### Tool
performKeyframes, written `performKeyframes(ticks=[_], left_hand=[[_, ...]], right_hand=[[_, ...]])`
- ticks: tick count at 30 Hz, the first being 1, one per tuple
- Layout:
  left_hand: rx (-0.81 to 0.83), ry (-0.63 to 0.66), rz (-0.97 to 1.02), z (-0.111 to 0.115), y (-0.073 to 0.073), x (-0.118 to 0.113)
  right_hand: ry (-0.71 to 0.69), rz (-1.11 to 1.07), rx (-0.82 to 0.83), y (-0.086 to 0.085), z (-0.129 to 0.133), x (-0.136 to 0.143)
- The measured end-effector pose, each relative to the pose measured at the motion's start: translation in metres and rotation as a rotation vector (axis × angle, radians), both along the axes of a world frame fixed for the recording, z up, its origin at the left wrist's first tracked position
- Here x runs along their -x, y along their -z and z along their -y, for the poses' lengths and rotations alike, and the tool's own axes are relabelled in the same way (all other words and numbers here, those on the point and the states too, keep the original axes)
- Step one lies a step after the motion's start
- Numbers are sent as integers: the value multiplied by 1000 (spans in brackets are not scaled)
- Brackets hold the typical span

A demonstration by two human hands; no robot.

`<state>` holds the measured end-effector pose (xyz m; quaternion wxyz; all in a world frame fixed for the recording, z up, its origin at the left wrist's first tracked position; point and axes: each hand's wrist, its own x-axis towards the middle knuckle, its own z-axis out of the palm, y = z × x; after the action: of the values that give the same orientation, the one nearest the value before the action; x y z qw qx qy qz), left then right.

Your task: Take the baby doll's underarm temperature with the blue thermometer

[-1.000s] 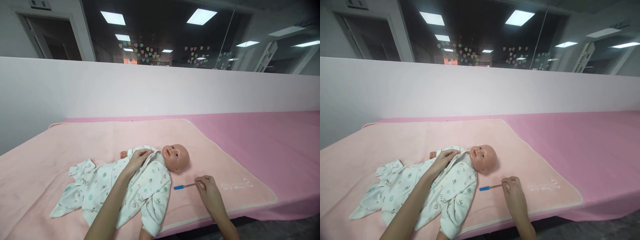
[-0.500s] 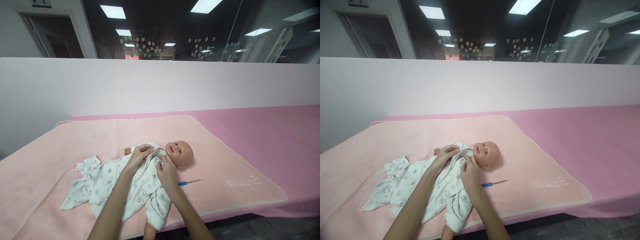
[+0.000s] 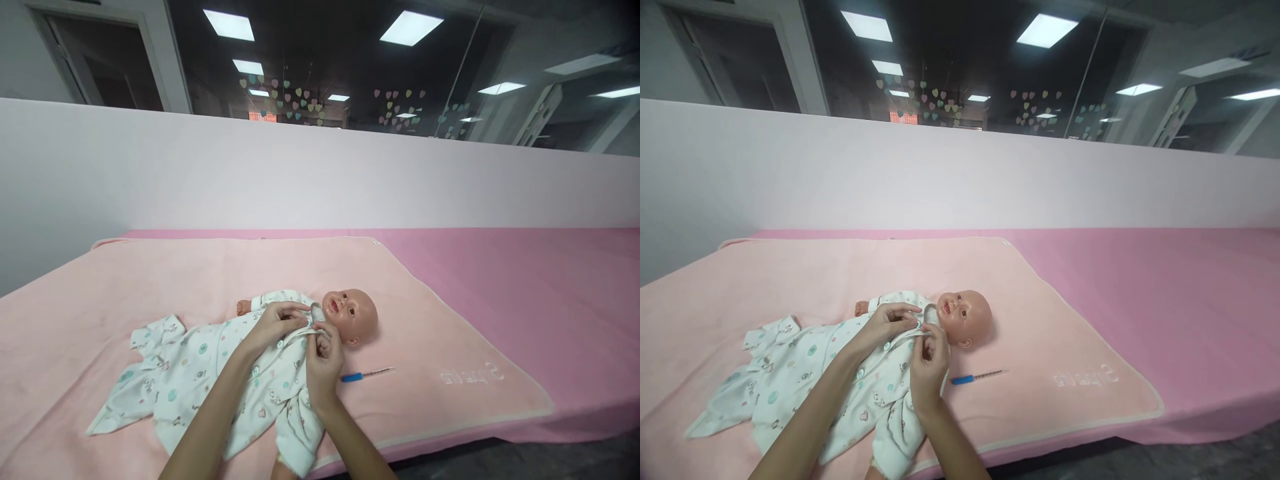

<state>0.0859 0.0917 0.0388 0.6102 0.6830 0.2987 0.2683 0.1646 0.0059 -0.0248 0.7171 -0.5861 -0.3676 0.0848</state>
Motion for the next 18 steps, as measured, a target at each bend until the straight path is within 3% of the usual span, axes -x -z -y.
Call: performKeyframes(ticks=[9,14,18], left_hand=[[-137,39,-87,-2,1,1],[-255,153,-120,-1,-2,8],[-273,138,-152,1,-3,11]], right_hand=[[-16,15,-6,6,-4,-2],[-16,0,-12,5,-2,-4],[-31,-62,5,3,-1,-3]])
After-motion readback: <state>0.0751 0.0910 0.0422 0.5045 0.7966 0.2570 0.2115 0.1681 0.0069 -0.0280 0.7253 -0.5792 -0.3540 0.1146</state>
